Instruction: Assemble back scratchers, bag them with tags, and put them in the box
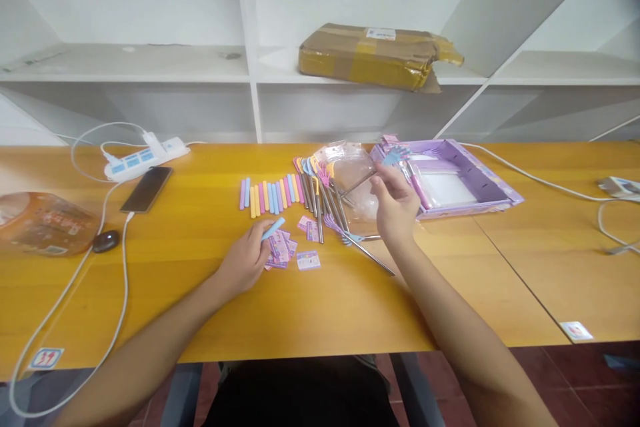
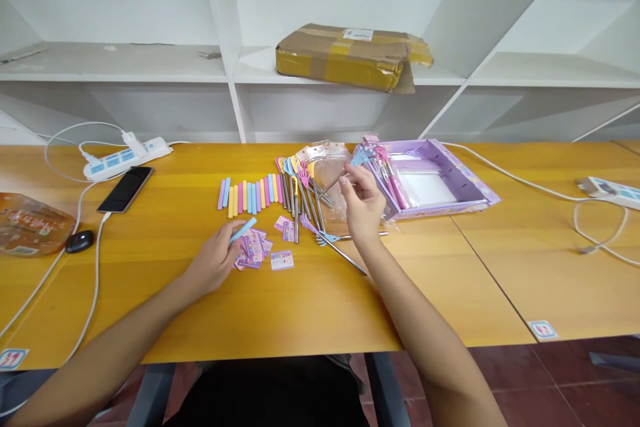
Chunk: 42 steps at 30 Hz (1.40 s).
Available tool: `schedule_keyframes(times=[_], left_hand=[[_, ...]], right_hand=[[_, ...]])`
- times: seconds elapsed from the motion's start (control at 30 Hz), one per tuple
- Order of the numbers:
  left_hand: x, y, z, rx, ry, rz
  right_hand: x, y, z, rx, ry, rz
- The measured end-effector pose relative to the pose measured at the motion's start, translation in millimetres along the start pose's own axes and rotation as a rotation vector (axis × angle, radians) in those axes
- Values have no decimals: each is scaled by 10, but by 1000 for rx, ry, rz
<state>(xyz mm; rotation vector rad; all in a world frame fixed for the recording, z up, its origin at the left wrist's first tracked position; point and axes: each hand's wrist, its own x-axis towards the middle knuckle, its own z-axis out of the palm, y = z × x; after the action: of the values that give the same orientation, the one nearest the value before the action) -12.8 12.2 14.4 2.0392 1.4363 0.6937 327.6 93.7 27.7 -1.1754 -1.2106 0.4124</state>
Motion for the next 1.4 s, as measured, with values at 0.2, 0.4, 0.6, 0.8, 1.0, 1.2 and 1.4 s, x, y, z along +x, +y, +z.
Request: schedule_keyframes(times=[0.2, 0.4, 0.6, 0.8, 1.0, 1.2, 1.4], left_hand=[[-5, 13, -10, 45, -23, 21], [13, -46, 27, 63, -13, 138], [22, 55, -130, 163, -32, 246], [84, 11, -203, 131, -31, 344], [21, -230, -140, 74, -32, 346], [-8, -157, -193, 124, -111, 385], [-28, -152, -194, 97, -99, 371]], right_hand=[[33, -178, -20, 407, 132, 9], [-158, -238, -87, 682, -112, 277], [-301, -183, -147, 868, -171, 482], [-413, -190, -101, 783, -145, 447], [-544, -221, -15, 735, -170, 442], [-634, -284, 48, 744, -208, 481], [-627, -282, 32, 755, -180, 457]])
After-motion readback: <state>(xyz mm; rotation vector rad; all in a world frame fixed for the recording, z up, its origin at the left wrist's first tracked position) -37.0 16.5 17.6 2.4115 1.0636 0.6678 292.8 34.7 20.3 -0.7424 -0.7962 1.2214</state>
